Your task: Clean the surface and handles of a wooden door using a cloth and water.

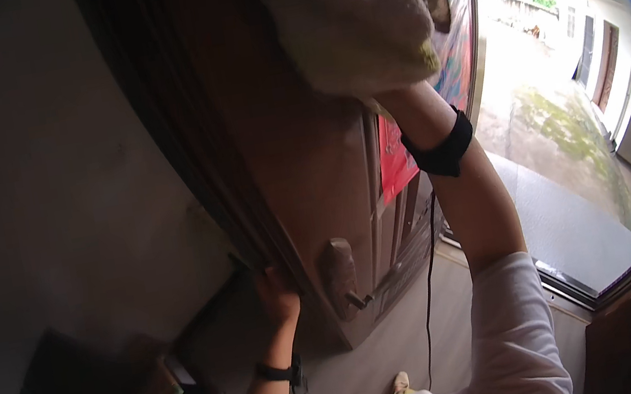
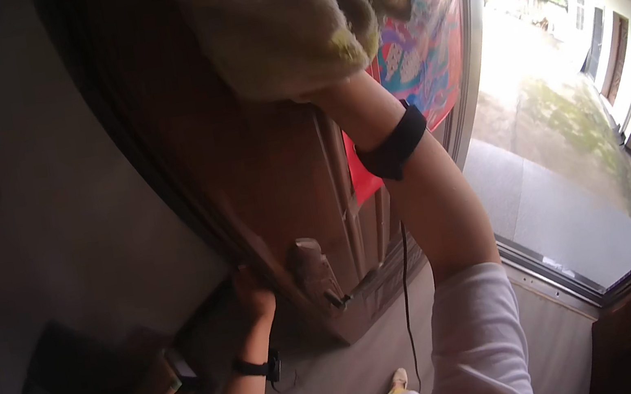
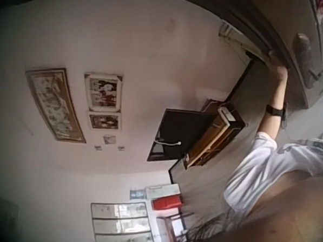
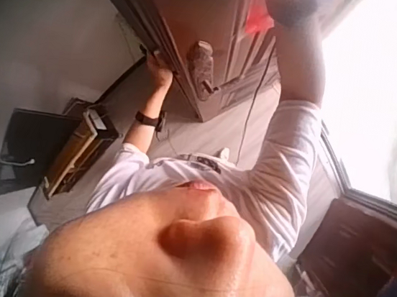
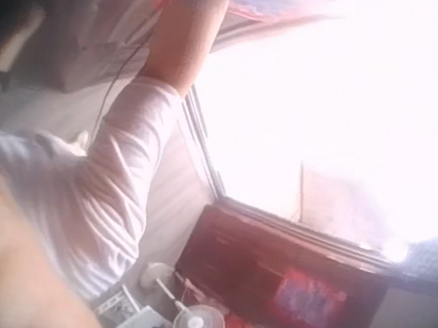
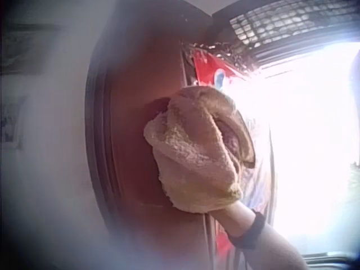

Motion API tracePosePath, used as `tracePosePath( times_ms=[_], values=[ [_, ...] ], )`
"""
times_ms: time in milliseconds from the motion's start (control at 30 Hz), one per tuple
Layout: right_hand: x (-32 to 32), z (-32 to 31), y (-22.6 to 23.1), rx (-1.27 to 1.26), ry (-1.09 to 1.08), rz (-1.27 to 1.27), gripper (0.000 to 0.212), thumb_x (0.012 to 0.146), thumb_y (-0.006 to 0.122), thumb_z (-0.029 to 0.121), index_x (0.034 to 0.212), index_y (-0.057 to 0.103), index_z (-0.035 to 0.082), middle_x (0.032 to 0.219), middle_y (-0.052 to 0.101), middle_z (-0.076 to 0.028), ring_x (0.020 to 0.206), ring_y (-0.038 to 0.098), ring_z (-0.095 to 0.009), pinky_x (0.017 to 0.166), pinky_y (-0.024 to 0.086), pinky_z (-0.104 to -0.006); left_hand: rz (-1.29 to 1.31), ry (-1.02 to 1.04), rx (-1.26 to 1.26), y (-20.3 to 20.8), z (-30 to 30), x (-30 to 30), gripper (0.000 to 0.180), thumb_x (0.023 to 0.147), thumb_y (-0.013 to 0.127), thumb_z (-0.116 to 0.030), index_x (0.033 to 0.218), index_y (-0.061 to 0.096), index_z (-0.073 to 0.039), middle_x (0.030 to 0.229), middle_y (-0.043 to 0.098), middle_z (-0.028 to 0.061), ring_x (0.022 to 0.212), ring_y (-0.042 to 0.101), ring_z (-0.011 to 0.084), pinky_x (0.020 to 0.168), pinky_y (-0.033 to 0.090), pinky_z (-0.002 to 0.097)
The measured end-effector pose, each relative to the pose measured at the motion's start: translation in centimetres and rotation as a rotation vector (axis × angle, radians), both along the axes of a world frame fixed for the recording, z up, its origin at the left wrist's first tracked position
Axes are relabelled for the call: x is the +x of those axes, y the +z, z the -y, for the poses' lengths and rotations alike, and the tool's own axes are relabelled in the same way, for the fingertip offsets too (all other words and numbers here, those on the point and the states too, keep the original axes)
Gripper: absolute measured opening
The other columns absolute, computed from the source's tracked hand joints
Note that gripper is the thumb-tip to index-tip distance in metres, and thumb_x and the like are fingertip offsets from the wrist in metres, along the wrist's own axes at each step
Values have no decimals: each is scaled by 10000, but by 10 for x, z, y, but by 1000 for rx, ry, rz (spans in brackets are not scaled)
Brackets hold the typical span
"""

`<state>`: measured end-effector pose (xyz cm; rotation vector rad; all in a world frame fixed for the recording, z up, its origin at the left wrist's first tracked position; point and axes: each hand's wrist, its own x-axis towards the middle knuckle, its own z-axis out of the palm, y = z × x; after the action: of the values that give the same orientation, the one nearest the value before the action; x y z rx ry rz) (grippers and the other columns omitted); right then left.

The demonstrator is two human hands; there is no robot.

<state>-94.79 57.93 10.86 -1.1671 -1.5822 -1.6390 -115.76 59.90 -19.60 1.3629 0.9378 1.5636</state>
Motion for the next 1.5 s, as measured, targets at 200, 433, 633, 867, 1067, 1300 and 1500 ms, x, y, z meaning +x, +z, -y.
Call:
tracePosePath(
  times_ms=[200,433,633,867,1067,1300,1500],
  values=[
    [-6,-39,-115,-83,513,-410,634,706,525,419,1195,439,24,1224,414,-184,1161,339,-378,987,118,-552,-108,108,153,-5,-60,-20,406,893,402,-332,1071,438,31,998,505,118,929,460,182,832,364,315],
    [-8,-41,-351,-473,568,-810,527,777,462,354,1224,444,76,1294,364,-153,1224,271,-356,1021,147,-476,-287,268,254,6,-73,-9,468,914,289,-386,1016,457,39,951,522,138,884,486,205,791,374,324],
    [-4,-34,-366,-586,644,-818,537,765,508,306,1208,416,16,1229,407,-188,1156,350,-366,975,243,-472,-384,322,281,-3,-71,-19,318,914,335,-266,913,475,20,879,540,88,791,489,195,724,398,341],
    [-66,33,-222,-440,315,-663,409,782,506,127,1154,438,-27,1085,519,-163,1017,490,-295,907,356,-354,-264,210,87,24,-33,-4,439,886,408,-316,1155,404,31,1085,494,257,1040,473,371,872,362,393],
    [-151,38,-102,-173,-142,-272,391,760,517,118,1115,470,-38,1053,535,-176,994,506,-307,896,366,-357,-123,-385,22,44,-14,-22,455,849,466,-275,1181,339,8,1037,467,224,981,464,366,873,347,411],
    [-209,38,-99,-83,-609,-394,415,730,564,132,1104,478,-27,1055,530,-185,998,506,-306,896,383,-407,-148,-596,288,37,-7,-40,621,697,568,-57,1243,274,-27,1099,354,196,1000,391,335,856,341,376],
    [-183,45,-126,-28,-447,-571,418,731,565,132,1107,475,-27,1058,528,-184,1001,503,-304,897,382,-407,-91,-979,135,36,-16,-47,663,639,523,38,1252,287,-48,1113,355,166,1032,395,324,898,325,357]
  ],
)
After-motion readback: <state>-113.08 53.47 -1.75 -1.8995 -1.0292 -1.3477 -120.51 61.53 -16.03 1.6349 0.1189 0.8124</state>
